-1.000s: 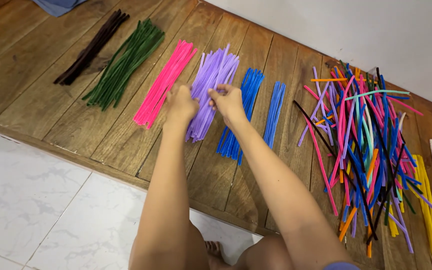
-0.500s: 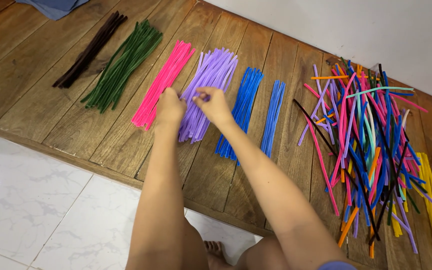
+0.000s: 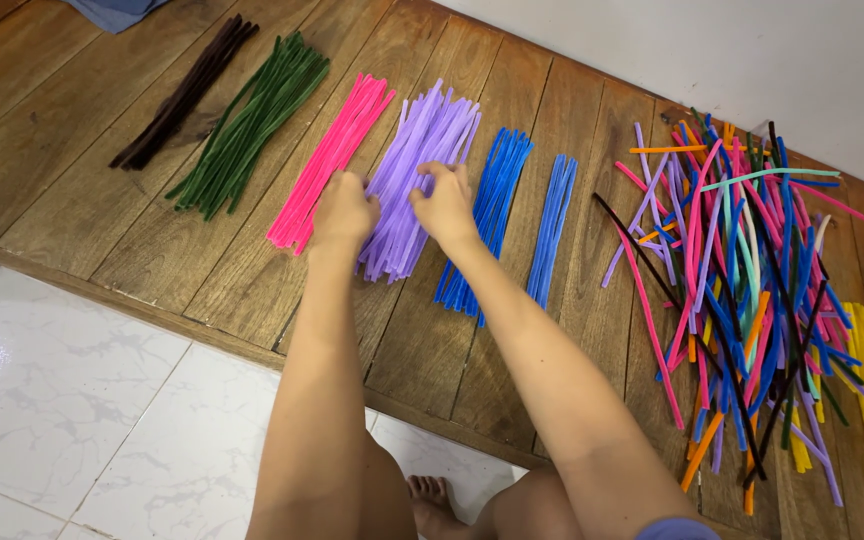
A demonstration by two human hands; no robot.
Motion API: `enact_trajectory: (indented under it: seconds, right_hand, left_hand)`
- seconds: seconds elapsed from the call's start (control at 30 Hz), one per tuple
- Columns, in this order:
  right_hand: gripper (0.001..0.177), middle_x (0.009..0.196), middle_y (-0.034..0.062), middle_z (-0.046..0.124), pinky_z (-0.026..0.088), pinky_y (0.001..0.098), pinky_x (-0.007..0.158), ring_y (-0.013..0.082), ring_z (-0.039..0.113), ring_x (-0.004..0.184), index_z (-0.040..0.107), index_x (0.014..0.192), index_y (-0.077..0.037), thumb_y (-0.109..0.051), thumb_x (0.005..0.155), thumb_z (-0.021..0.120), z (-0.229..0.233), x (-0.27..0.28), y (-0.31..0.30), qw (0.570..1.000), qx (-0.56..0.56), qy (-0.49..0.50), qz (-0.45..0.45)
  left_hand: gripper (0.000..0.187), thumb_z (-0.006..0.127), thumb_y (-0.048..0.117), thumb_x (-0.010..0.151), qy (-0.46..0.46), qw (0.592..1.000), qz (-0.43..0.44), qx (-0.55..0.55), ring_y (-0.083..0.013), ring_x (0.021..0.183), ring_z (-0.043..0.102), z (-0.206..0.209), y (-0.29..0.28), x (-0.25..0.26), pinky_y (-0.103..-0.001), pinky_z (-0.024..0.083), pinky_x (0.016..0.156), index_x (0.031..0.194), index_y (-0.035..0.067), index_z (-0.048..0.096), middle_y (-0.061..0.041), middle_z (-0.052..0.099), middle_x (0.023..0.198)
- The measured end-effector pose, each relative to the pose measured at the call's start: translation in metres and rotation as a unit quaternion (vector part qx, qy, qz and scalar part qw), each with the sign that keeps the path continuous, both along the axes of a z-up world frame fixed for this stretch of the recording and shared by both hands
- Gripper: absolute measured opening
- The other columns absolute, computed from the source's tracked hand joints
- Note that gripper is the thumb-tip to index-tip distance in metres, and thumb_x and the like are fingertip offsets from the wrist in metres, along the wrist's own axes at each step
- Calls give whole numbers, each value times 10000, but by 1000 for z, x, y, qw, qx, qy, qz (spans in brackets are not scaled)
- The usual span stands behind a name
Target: The person sorts colorful craft sticks from a mixed pile into separate color groups on a wooden table. They pick up sticks by color, align them, and place them into neat rows.
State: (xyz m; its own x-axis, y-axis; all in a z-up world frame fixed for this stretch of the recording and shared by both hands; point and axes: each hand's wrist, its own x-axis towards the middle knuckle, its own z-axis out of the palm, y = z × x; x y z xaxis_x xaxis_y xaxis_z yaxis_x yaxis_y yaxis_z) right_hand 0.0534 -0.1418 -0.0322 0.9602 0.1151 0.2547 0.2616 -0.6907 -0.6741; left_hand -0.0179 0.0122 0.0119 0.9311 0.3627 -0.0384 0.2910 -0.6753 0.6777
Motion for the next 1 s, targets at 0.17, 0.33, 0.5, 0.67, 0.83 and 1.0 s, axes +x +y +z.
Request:
enact_trajectory:
  seconds: [0.17, 0.33, 0.5, 0.67, 0.83, 1.0]
  right_hand:
    - [490, 1328, 189, 506, 437, 463, 1042, 427, 529, 1210, 671, 1240, -136, -211, 781, 826, 12, -9, 4, 999, -36, 36, 6]
    - [551, 1331, 203, 514, 468, 425, 1055, 394, 574, 1201, 632, 1288, -79, -201, 784, 816, 18, -10, 2, 998, -30, 47, 14]
    - [482, 1258, 210, 571, 483, 398, 1043, 364, 605, 1181, 667, 1241, -50, -210, 811, 818, 10, -5, -1, 998, -3, 29, 50]
    - [474, 1230, 216, 610, 509, 400, 998, 352, 647, 1111, 681, 1217, -41, -215, 799, 820, 6, 1, -6, 998, -7, 29, 51]
    - [459, 1162, 245, 665, 537, 408, 960, 355, 672, 1098, 705, 1179, -3, -206, 789, 836, 2, 6, -8, 998, 1, 14, 63]
    - [437, 1126, 236, 698, 548, 408, 944, 340, 694, 1075, 711, 1153, 11, -198, 789, 830, 0, 8, -8, 998, 4, 18, 68]
  left_hand:
    - [366, 713, 233, 911, 66, 997, -20, -33, -302, 1218, 616, 23, -4, -8, -470, 487, 1042, 1238, 77, 656, -136, 602, 1336]
    - [374, 682, 141, 923, 45, 998, -30, -22, -313, 1252, 597, 17, -3, -5, -463, 479, 1059, 1284, 53, 640, -163, 574, 1391]
    - [385, 626, 55, 930, 13, 997, -46, -61, -307, 1222, 610, -1, -3, 3, -480, 470, 1031, 1315, 61, 641, -171, 569, 1405]
    - [235, 688, 88, 930, -50, 997, 0, -56, -328, 1092, 680, -12, 5, 4, -438, 527, 975, 1146, -1, 717, -216, 701, 1160]
    - [195, 688, 89, 937, -85, 986, 15, -141, -291, 988, 744, 1, 3, 4, -400, 575, 903, 1112, 11, 726, -205, 757, 1046]
    - [242, 705, 92, 931, -55, 992, -6, -111, -299, 1043, 714, 9, -5, -6, -405, 559, 909, 1151, -6, 682, -211, 722, 1126]
